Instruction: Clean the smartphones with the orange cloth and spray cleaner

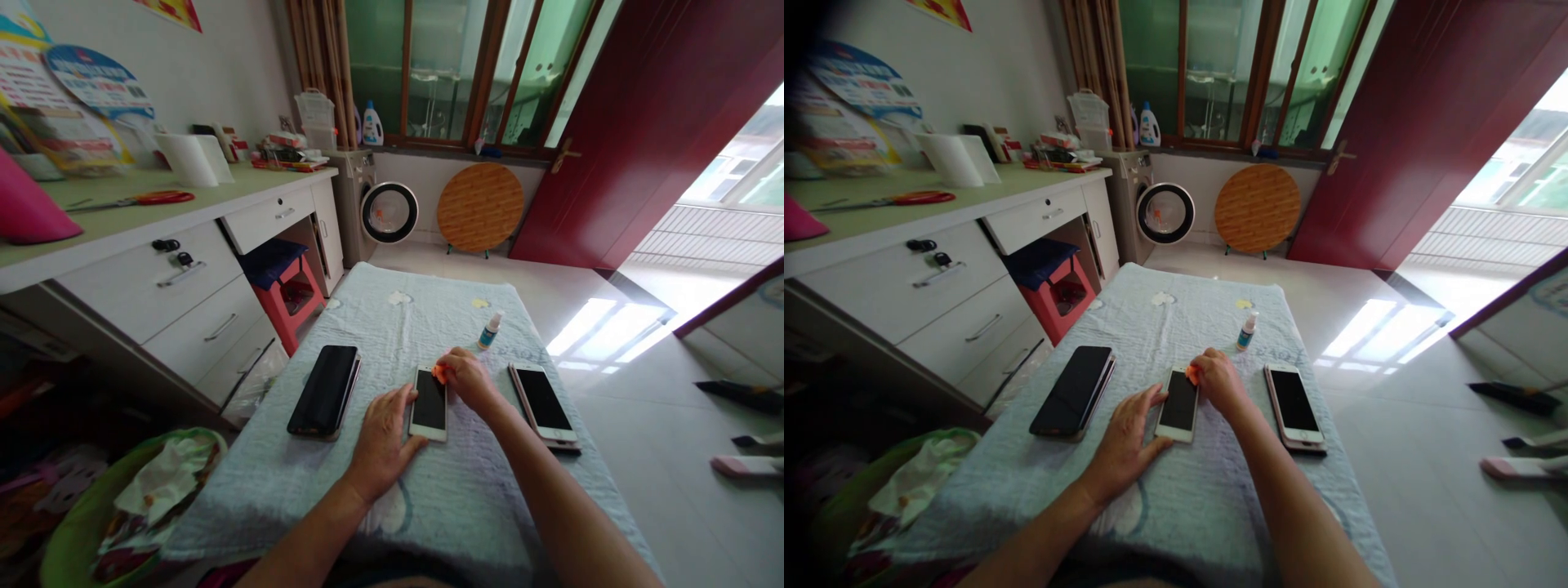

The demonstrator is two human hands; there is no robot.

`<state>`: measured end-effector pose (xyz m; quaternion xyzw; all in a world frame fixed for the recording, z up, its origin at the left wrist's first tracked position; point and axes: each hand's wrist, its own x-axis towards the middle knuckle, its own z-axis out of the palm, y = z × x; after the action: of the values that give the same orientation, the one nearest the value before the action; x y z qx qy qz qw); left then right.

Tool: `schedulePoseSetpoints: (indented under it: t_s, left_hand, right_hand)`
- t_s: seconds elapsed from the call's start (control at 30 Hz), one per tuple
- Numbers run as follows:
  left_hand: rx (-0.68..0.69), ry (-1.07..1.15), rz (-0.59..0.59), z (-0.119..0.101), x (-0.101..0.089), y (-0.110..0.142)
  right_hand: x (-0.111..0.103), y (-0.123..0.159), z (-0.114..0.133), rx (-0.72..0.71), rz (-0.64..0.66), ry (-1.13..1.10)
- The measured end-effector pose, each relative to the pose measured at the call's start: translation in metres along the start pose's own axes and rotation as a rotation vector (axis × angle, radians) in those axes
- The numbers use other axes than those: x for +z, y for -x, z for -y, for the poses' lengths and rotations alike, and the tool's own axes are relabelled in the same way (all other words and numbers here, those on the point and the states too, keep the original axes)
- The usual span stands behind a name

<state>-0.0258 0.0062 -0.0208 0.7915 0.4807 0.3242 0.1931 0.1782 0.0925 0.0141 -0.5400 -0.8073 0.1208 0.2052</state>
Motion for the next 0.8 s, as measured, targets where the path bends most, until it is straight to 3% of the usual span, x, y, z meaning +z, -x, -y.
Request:
schedulePoseSetpoints:
  t_s: [0.33,0.63,0.8]
  left_hand:
    - [-0.031,0.034,-0.019,-0.006,-0.004,-0.003]
    - [-0.030,0.025,-0.001,-0.004,-0.004,-0.002]
    - [-0.031,0.018,0.000,-0.004,-0.003,-0.002]
  right_hand:
    - [0.019,-0.016,0.037,0.016,0.029,0.031]
    - [0.004,-0.004,0.003,0.066,0.015,0.001]
    - [0.000,0.010,0.005,0.061,0.018,-0.023]
